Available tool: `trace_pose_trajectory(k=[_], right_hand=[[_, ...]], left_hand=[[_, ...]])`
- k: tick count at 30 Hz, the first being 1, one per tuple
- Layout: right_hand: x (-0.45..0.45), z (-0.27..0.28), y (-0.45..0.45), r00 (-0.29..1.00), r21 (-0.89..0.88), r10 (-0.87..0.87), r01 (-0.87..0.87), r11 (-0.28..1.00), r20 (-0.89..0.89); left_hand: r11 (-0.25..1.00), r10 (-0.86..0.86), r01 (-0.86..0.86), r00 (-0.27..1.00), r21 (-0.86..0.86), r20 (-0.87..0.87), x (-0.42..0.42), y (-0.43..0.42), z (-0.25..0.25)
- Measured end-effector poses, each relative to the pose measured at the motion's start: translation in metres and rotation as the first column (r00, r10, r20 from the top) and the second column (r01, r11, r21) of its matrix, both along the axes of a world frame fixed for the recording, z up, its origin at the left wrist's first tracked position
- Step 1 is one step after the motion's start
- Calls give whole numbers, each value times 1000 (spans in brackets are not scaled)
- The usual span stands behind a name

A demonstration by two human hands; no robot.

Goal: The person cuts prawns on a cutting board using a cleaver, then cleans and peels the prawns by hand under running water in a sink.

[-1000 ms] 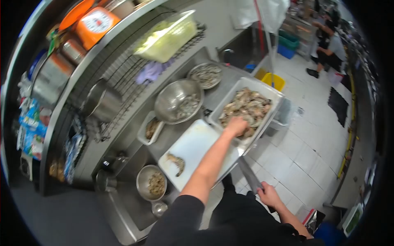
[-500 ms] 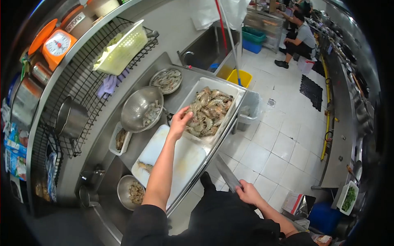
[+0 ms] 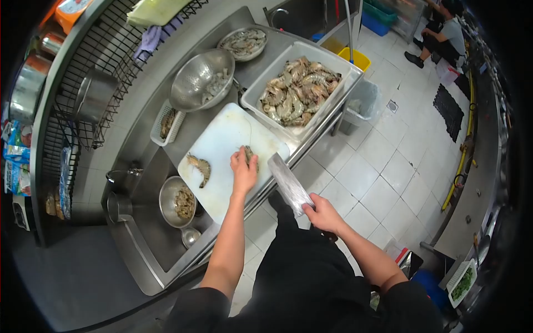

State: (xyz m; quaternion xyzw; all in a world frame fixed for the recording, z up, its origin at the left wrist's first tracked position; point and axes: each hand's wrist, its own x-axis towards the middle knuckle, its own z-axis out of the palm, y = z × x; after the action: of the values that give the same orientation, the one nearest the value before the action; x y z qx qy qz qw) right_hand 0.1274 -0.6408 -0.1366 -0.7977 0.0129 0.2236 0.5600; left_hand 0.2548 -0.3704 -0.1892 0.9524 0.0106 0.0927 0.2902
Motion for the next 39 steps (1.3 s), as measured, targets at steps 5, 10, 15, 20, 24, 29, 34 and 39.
trace_pose_trajectory(k=[5, 10, 15, 20, 24, 29, 34, 39], right_hand=[[8, 5, 16, 956, 146, -38, 83, 986, -291], [12, -13, 27, 993, 56, -65, 71, 996, -98], [32, 42, 33, 975, -311, 110, -45, 949, 195], [73, 62, 57, 878, -406, 241, -60, 912, 413], [117, 47, 61, 868, -662, 470, -258, 703, 161], [101, 50, 51, 928, -572, 211, 3, 821, 308], [65, 22, 44, 983, 127, -35, 58, 990, -178], [43, -1, 56, 952, 232, -25, 100, 968, -305]], left_hand=[[973, 129, -106, 986, -206, 102, 6, 15, 8], [985, 84, -67, 991, 157, -106, 8, -6, 32], [996, 21, -25, 999, -89, -45, -12, 16, 34], [989, -148, 148, 988, -1, -43, -29, 35, 38], [992, -124, 124, 990, -8, -60, -31, 39, 39], [963, 19, -41, 996, -265, -82, -31, 31, 30], [973, 183, -171, 981, -153, 63, -9, 24, 14], [990, 132, -134, 990, -37, -42, 11, 5, 10]])
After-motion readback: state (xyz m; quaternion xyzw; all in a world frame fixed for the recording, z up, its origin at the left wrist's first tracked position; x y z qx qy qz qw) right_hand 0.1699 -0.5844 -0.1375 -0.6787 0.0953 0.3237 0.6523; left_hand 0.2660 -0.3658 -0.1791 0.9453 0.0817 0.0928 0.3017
